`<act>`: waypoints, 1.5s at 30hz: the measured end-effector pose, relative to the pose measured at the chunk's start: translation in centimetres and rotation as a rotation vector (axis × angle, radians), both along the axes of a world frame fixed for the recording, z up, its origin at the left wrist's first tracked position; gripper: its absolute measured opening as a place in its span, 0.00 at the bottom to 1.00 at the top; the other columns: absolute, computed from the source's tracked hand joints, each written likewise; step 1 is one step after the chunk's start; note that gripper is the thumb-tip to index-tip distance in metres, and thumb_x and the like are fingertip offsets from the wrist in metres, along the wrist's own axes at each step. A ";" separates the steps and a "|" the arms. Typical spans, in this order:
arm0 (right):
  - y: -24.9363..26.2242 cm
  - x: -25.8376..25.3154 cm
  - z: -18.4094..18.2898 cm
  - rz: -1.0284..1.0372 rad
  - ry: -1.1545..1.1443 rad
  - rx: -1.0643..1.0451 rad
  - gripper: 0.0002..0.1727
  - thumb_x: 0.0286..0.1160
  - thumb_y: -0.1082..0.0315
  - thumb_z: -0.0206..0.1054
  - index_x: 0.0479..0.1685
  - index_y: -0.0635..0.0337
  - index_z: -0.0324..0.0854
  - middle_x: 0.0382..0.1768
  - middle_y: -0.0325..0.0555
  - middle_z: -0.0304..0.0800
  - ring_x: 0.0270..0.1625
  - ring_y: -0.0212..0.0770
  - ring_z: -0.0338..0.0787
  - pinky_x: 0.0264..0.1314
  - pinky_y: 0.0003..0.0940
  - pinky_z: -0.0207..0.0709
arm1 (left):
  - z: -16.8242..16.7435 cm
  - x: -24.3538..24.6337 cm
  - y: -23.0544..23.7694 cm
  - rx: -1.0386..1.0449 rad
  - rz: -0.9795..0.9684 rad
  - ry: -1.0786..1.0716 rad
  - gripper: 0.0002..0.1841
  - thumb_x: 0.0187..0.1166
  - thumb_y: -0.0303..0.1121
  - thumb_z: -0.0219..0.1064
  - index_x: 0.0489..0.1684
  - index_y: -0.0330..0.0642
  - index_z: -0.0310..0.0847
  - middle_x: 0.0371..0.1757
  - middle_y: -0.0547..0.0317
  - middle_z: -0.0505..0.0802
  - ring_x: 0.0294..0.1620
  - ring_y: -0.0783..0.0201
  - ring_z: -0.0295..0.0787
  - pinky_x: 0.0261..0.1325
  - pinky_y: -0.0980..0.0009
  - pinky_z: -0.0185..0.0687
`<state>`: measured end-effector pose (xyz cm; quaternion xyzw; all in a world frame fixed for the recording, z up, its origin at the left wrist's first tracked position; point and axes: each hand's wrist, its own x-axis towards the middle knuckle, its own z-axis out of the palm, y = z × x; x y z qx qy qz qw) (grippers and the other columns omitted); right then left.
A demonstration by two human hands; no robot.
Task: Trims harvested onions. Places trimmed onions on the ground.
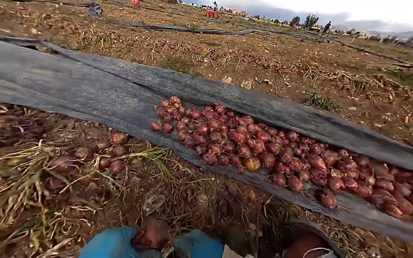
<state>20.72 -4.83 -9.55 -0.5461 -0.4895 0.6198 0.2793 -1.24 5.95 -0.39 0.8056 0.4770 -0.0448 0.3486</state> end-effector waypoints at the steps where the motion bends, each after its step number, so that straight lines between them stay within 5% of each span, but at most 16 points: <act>1: 0.4 -0.4 -1.2 -0.058 0.023 -0.051 0.31 0.90 0.40 0.47 0.36 0.57 0.83 0.18 0.33 0.70 0.19 0.31 0.69 0.25 0.32 0.69 | -4.0 -0.9 0.7 0.350 0.073 -0.125 0.35 0.62 0.73 0.71 0.29 0.43 0.93 0.25 0.49 0.93 0.27 0.47 0.92 0.29 0.37 0.84; 3: 2.3 -1.1 -3.3 -0.156 0.056 -0.145 0.30 0.90 0.40 0.44 0.32 0.54 0.79 0.14 0.31 0.67 0.14 0.30 0.66 0.18 0.29 0.64 | -3.5 -2.1 2.1 0.234 0.221 -0.109 0.26 0.75 0.62 0.68 0.40 0.45 0.93 0.37 0.54 0.96 0.42 0.54 0.94 0.48 0.44 0.87; 5: 4.7 -1.6 -4.8 -0.133 0.078 -0.208 0.29 0.87 0.38 0.48 0.40 0.56 0.79 0.16 0.32 0.70 0.14 0.31 0.67 0.17 0.30 0.66 | -4.5 -2.8 2.5 0.151 0.199 -0.320 0.17 0.79 0.48 0.69 0.44 0.44 0.92 0.43 0.57 0.96 0.47 0.62 0.93 0.56 0.55 0.88; 7: 6.6 -2.8 -5.7 -0.152 0.103 -0.191 0.27 0.74 0.38 0.64 0.48 0.56 0.79 0.21 0.32 0.76 0.18 0.28 0.72 0.22 0.28 0.70 | -6.9 -2.7 2.3 0.052 -0.023 -0.215 0.16 0.82 0.44 0.66 0.55 0.45 0.91 0.53 0.53 0.96 0.56 0.54 0.93 0.61 0.46 0.87; 9: 8.4 -4.6 -6.5 -0.293 0.128 -0.071 0.34 0.63 0.53 0.82 0.64 0.65 0.77 0.42 0.41 0.90 0.39 0.30 0.88 0.47 0.30 0.86 | -8.8 -1.6 2.5 -0.015 -0.194 -0.010 0.15 0.80 0.43 0.66 0.44 0.40 0.89 0.47 0.44 0.94 0.53 0.40 0.93 0.52 0.34 0.84; 12: 11.6 -5.2 -7.7 -0.262 -0.004 0.171 0.37 0.61 0.57 0.85 0.68 0.69 0.77 0.56 0.46 0.93 0.60 0.32 0.91 0.69 0.31 0.85 | -9.9 -1.3 6.7 -0.016 -0.170 0.180 0.14 0.79 0.41 0.63 0.41 0.39 0.88 0.47 0.41 0.94 0.54 0.36 0.91 0.50 0.31 0.81; 14: 15.2 -3.2 -6.1 -0.262 -0.058 0.227 0.33 0.67 0.54 0.81 0.67 0.63 0.78 0.50 0.41 0.93 0.52 0.31 0.92 0.61 0.31 0.88 | -10.2 -2.8 12.3 0.051 0.075 0.261 0.12 0.81 0.40 0.63 0.48 0.46 0.91 0.49 0.46 0.95 0.55 0.40 0.92 0.52 0.34 0.84; 16: 19.7 -0.9 -3.0 -0.371 -0.140 0.220 0.20 0.79 0.49 0.68 0.52 0.57 0.82 0.24 0.36 0.81 0.22 0.31 0.78 0.27 0.31 0.78 | -10.8 -4.7 17.9 0.156 0.387 0.241 0.10 0.80 0.39 0.65 0.44 0.46 0.91 0.42 0.42 0.95 0.48 0.36 0.93 0.43 0.31 0.82; 19: 23.5 0.1 1.9 -0.504 -0.212 0.203 0.29 0.91 0.40 0.45 0.32 0.53 0.77 0.12 0.35 0.68 0.09 0.32 0.63 0.09 0.30 0.62 | -11.9 -4.8 25.8 0.187 0.633 0.315 0.20 0.78 0.54 0.65 0.45 0.45 0.90 0.47 0.40 0.95 0.54 0.35 0.92 0.48 0.29 0.83; 22: 20.9 -1.9 2.2 -0.370 -0.141 0.188 0.29 0.89 0.40 0.45 0.33 0.52 0.78 0.15 0.34 0.73 0.10 0.31 0.67 0.09 0.27 0.65 | -14.2 -3.4 29.1 0.147 0.710 0.329 0.35 0.68 0.67 0.71 0.45 0.37 0.89 0.52 0.37 0.94 0.57 0.36 0.92 0.52 0.31 0.84; 25: 15.8 -3.9 -0.6 -0.289 -0.126 -0.005 0.22 0.85 0.45 0.53 0.36 0.51 0.80 0.16 0.29 0.74 0.12 0.26 0.69 0.13 0.23 0.66 | -15.4 -2.3 28.9 0.124 0.749 0.291 0.35 0.63 0.51 0.81 0.63 0.31 0.82 0.62 0.30 0.89 0.59 0.32 0.90 0.52 0.32 0.85; 28: 12.1 -4.0 -3.3 -0.282 -0.136 -0.180 0.22 0.89 0.47 0.49 0.37 0.54 0.79 0.15 0.33 0.74 0.10 0.28 0.66 0.10 0.25 0.63 | -16.9 -2.9 28.3 0.137 0.757 0.272 0.41 0.60 0.47 0.83 0.77 0.42 0.76 0.73 0.31 0.81 0.57 0.31 0.90 0.49 0.33 0.88; 32: 10.5 -4.4 -4.3 -0.282 -0.084 -0.221 0.23 0.89 0.47 0.50 0.39 0.55 0.80 0.16 0.35 0.75 0.10 0.29 0.65 0.10 0.25 0.62 | -17.5 -6.8 26.6 0.091 0.738 0.087 0.36 0.66 0.57 0.76 0.70 0.45 0.81 0.62 0.39 0.91 0.61 0.36 0.90 0.58 0.30 0.84; 36: 12.4 -5.4 -2.8 -0.264 -0.040 -0.198 0.28 0.92 0.46 0.44 0.35 0.56 0.79 0.16 0.36 0.74 0.10 0.31 0.65 0.10 0.26 0.63 | -15.7 -10.1 18.6 0.045 0.878 -0.349 0.22 0.84 0.51 0.65 0.61 0.43 0.86 0.47 0.40 0.94 0.52 0.40 0.92 0.56 0.31 0.81; 40: 12.7 -6.7 -2.7 -0.306 -0.043 -0.223 0.27 0.95 0.49 0.43 0.38 0.59 0.79 0.16 0.37 0.74 0.10 0.31 0.66 0.11 0.26 0.63 | -12.4 -9.8 15.1 0.007 0.927 -0.176 0.22 0.80 0.54 0.67 0.55 0.44 0.88 0.43 0.38 0.93 0.48 0.34 0.91 0.47 0.28 0.80; 45: 7.3 -9.3 -4.0 -0.152 -0.070 -0.342 0.25 0.91 0.46 0.48 0.47 0.58 0.81 0.19 0.36 0.76 0.12 0.31 0.66 0.12 0.27 0.64 | -8.9 -5.1 21.9 0.043 0.771 0.186 0.29 0.80 0.63 0.60 0.40 0.44 0.90 0.49 0.40 0.94 0.57 0.38 0.92 0.54 0.32 0.82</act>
